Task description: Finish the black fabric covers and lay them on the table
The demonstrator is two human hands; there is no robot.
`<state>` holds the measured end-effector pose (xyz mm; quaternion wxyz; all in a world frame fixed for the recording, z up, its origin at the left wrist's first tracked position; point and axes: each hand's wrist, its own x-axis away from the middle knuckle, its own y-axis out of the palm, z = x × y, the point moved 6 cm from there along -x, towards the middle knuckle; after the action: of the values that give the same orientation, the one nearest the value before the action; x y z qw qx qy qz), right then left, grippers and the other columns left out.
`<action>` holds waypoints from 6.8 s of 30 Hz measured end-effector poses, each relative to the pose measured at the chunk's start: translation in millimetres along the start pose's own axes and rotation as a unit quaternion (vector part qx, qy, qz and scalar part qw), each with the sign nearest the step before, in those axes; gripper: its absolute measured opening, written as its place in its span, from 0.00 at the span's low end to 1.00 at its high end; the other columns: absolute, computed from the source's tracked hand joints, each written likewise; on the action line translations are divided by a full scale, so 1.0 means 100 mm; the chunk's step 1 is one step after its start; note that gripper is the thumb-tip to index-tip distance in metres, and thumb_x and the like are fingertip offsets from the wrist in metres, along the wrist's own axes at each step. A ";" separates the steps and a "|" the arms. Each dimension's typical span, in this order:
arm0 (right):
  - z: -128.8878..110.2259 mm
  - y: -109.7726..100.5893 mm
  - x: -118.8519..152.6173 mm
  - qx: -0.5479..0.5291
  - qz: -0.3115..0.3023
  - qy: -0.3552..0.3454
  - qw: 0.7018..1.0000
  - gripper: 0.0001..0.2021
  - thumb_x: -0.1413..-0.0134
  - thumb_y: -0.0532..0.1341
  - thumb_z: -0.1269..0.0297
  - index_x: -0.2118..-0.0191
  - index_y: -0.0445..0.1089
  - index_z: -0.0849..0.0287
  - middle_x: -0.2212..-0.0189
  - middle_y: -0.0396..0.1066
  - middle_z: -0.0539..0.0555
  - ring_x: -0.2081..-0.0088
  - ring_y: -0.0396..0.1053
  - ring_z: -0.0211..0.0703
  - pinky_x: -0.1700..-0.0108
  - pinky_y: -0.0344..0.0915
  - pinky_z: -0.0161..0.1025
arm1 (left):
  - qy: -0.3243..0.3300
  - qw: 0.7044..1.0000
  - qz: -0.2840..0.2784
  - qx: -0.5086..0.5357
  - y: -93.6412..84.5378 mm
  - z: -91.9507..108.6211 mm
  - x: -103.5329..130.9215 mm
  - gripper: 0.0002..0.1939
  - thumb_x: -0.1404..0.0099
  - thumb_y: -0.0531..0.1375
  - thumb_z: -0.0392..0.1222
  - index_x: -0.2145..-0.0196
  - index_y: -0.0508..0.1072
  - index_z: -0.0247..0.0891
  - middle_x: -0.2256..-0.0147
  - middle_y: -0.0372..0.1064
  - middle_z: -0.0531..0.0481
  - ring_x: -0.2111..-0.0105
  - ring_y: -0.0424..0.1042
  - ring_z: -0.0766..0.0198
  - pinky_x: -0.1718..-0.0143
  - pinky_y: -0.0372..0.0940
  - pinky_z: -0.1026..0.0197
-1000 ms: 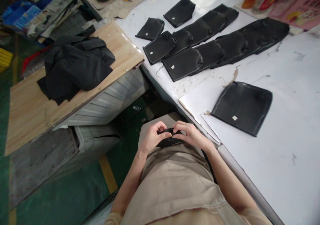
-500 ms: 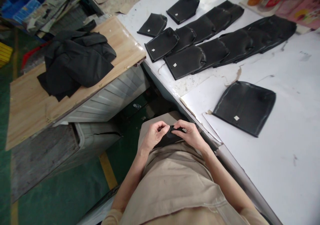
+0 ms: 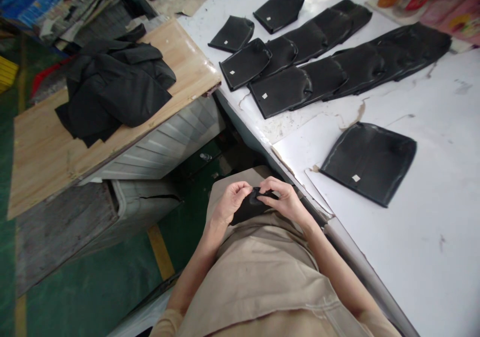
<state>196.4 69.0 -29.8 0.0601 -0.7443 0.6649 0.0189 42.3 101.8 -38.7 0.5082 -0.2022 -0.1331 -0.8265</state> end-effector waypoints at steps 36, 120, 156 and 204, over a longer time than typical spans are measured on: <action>0.17 0.01 -0.02 -0.127 0.043 0.159 0.978 0.13 0.45 0.68 0.57 0.59 0.70 0.58 0.68 0.71 0.49 0.68 0.69 0.38 0.66 0.65 0.35 | 0.015 0.995 0.074 -0.060 0.02 0.01 0.00 0.10 0.42 0.63 0.44 0.74 0.69 0.35 0.76 0.63 0.56 0.76 0.59 0.70 0.74 0.56 0.67; 0.07 -0.15 0.05 0.017 -0.002 0.104 0.994 0.04 0.40 0.64 0.62 0.64 0.71 0.56 0.66 0.72 0.50 0.63 0.69 0.43 0.60 0.63 0.38 | 0.004 1.000 -0.001 0.008 0.11 -0.07 -0.02 0.17 0.45 0.70 0.48 0.67 0.71 0.35 0.71 0.70 0.53 0.71 0.68 0.67 0.69 0.62 0.66; 0.16 -0.09 0.08 -0.056 0.043 0.164 0.984 0.11 0.44 0.67 0.56 0.69 0.70 0.57 0.75 0.69 0.48 0.73 0.64 0.38 0.70 0.60 0.35 | 0.029 0.999 -0.025 0.004 0.09 0.01 0.02 0.15 0.38 0.64 0.51 0.69 0.74 0.35 0.72 0.67 0.53 0.72 0.64 0.67 0.70 0.59 0.66; 0.31 -0.52 0.14 -0.106 0.073 0.162 0.978 0.13 0.45 0.65 0.52 0.63 0.74 0.58 0.68 0.74 0.51 0.68 0.68 0.41 0.64 0.62 0.38 | 0.079 0.973 0.168 0.136 -0.62 0.03 0.14 0.16 0.40 0.65 0.50 0.75 0.66 0.38 0.77 0.60 0.56 0.76 0.60 0.69 0.73 0.59 0.66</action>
<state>251.5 64.4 -58.8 -0.1294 -0.6887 0.7128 -0.0271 -17.8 119.7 -30.3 0.6712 -0.0845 -0.1676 -0.7171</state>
